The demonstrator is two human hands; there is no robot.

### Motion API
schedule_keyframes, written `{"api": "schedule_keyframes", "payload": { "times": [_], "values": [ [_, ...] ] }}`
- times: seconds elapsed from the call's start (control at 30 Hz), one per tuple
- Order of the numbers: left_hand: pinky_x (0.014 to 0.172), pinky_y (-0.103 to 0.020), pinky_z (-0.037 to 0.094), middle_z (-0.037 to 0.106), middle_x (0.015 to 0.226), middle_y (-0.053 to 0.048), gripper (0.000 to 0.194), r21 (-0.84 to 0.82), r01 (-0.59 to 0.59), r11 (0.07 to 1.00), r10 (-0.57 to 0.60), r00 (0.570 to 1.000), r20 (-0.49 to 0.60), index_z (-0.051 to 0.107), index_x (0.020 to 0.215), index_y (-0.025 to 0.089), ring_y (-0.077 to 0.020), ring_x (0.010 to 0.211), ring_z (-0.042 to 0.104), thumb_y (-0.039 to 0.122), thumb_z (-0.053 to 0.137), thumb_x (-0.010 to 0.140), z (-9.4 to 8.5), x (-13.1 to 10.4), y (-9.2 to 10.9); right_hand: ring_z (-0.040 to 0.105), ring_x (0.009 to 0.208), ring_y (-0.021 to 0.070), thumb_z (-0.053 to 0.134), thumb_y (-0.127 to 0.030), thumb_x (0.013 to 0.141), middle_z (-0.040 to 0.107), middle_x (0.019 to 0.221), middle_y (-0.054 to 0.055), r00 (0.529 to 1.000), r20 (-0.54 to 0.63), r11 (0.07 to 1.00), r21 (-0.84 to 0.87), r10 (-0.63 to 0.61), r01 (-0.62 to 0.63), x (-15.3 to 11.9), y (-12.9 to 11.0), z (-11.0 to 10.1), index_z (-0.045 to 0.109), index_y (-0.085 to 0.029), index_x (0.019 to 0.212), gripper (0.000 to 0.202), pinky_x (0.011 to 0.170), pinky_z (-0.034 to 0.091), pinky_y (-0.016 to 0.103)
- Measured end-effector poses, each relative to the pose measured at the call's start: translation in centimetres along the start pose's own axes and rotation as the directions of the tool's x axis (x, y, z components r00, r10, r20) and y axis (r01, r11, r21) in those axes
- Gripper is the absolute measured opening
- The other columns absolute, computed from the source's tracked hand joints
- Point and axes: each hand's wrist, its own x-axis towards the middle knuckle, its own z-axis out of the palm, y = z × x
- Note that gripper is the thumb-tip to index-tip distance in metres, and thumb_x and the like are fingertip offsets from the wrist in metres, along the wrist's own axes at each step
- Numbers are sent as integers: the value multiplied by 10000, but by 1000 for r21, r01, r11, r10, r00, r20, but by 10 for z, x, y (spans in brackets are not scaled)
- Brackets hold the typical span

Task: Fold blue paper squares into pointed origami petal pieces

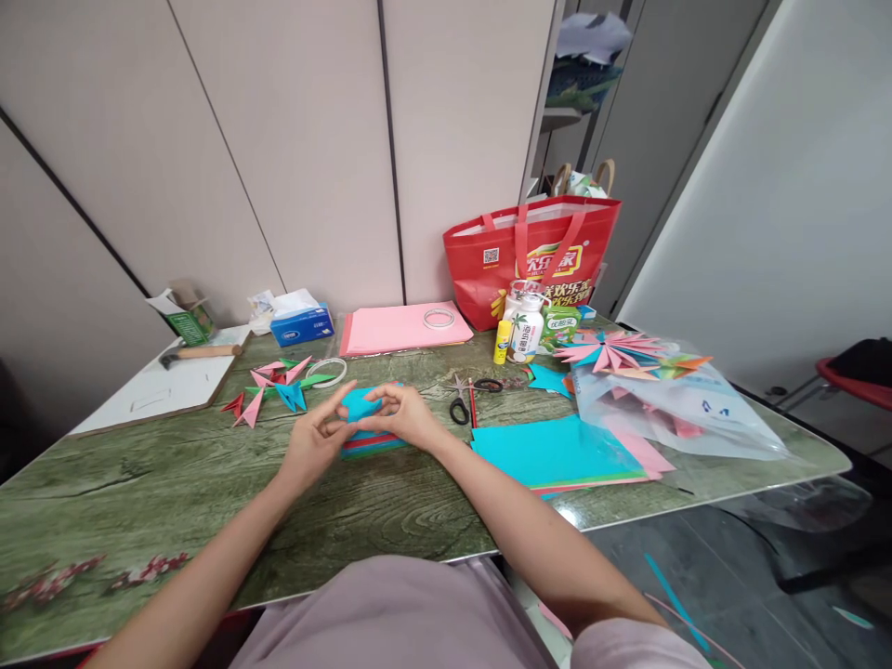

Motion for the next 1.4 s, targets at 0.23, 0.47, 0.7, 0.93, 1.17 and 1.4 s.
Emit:
{"api": "schedule_keyframes", "payload": {
  "times": [0.23, 0.47, 0.7, 0.93, 1.17, 1.4],
  "values": [
    [548, -215, 466, 594, 780, -17, 395, 17, 55, 998, -55, 998, -23, 612, 943, 138, -126, 575, 588, 234, 670, 564, 1, 3, -10, 569, 521, 100, 627, -315, 621, 580, 671, -14, 995, -102, 999, -29, 16, -19, 1, 0, 6, 549, -153, 742, 217, 515, 482, 235],
    [447, -188, 417, 599, 549, 17, 129, 108, -2, 994, 8, 998, -62, 604, 622, 144, -107, 458, 533, 272, 606, 628, -1, 4, 4, 583, 785, 154, 601, -170, 594, 626, 827, 39, 982, -91, 960, -242, -166, 140, -1, -3, 7, 595, -138, 809, 218, 629, 470, 239],
    [476, -225, 463, 606, 565, 17, 209, -36, 100, 994, -103, 992, -75, 569, 690, 136, -113, 456, 555, 317, 634, 607, -2, 4, -2, 593, 555, 133, 607, -248, 594, 581, 602, -24, 995, -88, 998, -27, 48, -51, -2, -6, 8, 542, -149, 822, 256, 506, 462, 227],
    [499, -228, 479, 586, 529, 43, 228, -93, 152, 984, -155, 988, -22, 587, 707, 138, -100, 456, 541, 311, 661, 579, -2, 3, 4, 531, 441, 95, 594, -209, 584, 512, 508, -70, 993, -104, 993, -95, 55, -65, -3, -11, 9, 512, -162, 705, 154, 431, 410, 195],
    [491, -251, 492, 616, 571, 33, 293, -138, 183, 973, -176, 982, 61, 564, 820, 139, -120, 476, 571, 281, 662, 582, -2, 2, 3, 591, 452, 137, 603, -234, 611, 565, 451, -58, 989, -16, 989, -21, 144, -144, -4, -8, 9, 489, -172, 725, 172, 449, 456, 228],
    [474, -273, 491, 547, 463, 68, 246, -271, 171, 947, -157, 985, 72, 532, 821, 164, -142, 440, 579, 232, 641, 611, -4, 2, 7, 628, 531, 161, 662, -317, 609, 602, 513, -29, 995, 80, 995, 80, 58, -65, -2, -7, 2, 555, -145, 791, 272, 545, 488, 273]
  ]
}}
